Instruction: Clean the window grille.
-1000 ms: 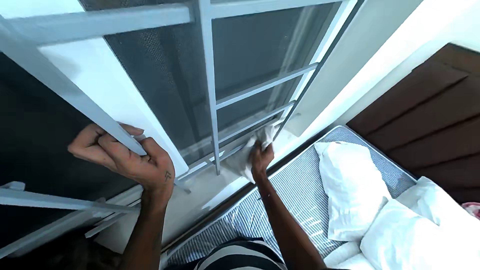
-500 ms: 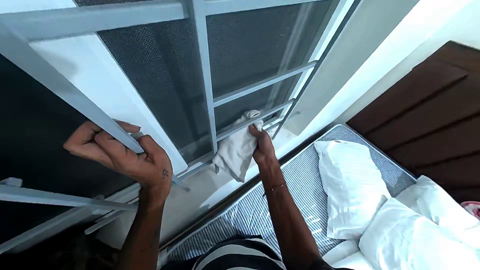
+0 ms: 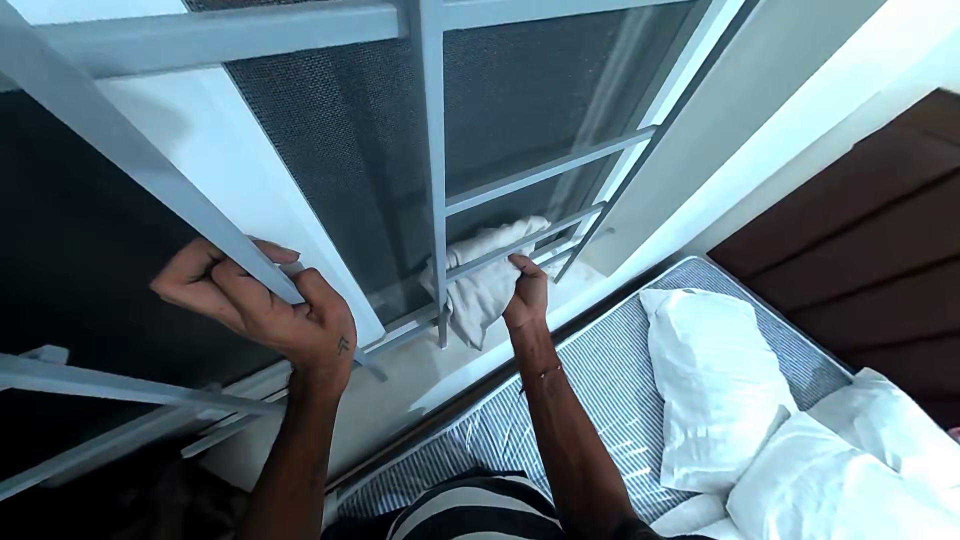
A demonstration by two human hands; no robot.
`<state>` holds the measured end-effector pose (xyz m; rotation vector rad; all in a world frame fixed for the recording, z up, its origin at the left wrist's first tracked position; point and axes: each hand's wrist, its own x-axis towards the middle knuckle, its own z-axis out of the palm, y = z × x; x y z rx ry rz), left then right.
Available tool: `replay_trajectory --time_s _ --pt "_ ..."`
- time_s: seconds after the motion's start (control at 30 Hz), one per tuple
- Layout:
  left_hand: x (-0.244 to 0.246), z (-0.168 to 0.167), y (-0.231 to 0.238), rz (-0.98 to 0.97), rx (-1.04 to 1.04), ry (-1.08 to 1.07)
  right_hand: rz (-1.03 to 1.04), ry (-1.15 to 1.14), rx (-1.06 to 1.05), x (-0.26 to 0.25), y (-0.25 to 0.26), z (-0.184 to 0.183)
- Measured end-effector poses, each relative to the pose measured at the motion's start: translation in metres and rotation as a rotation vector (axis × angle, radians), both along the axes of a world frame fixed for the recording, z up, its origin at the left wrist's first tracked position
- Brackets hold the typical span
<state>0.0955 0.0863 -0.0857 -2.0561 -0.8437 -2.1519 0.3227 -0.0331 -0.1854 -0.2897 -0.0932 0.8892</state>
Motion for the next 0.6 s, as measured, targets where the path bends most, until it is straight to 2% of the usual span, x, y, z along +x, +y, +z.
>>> replay_trajectory --time_s 0.07,0.2,0.27,0.37,0.43,0.53,0.6 --pt "0.0 0.0 0.0 -0.001 0.002 -0.008 0.047 0.078 0.053 0.001 0.013 -0.006" --pt "0.0 -0.002 0.001 -0.028 -0.006 -0.016 0.283 0.012 0.006 -0.015 0.009 -0.004" --pt "-0.001 -0.002 0.001 -0.038 -0.006 -0.018 0.277 -0.014 0.006 -0.009 0.008 -0.004" --pt "-0.002 -0.001 0.0 -0.042 -0.016 -0.002 0.213 0.032 0.162 -0.007 0.017 -0.012" --pt "-0.002 -0.001 0.0 -0.031 -0.017 -0.004 0.245 0.049 0.21 -0.013 0.022 -0.015" --pt "-0.002 -0.001 0.0 -0.026 -0.029 0.005 0.376 -0.037 0.097 -0.017 0.019 -0.011" --pt "-0.002 -0.003 -0.001 -0.011 -0.045 0.008 0.381 -0.083 -0.004 -0.012 0.013 -0.004"
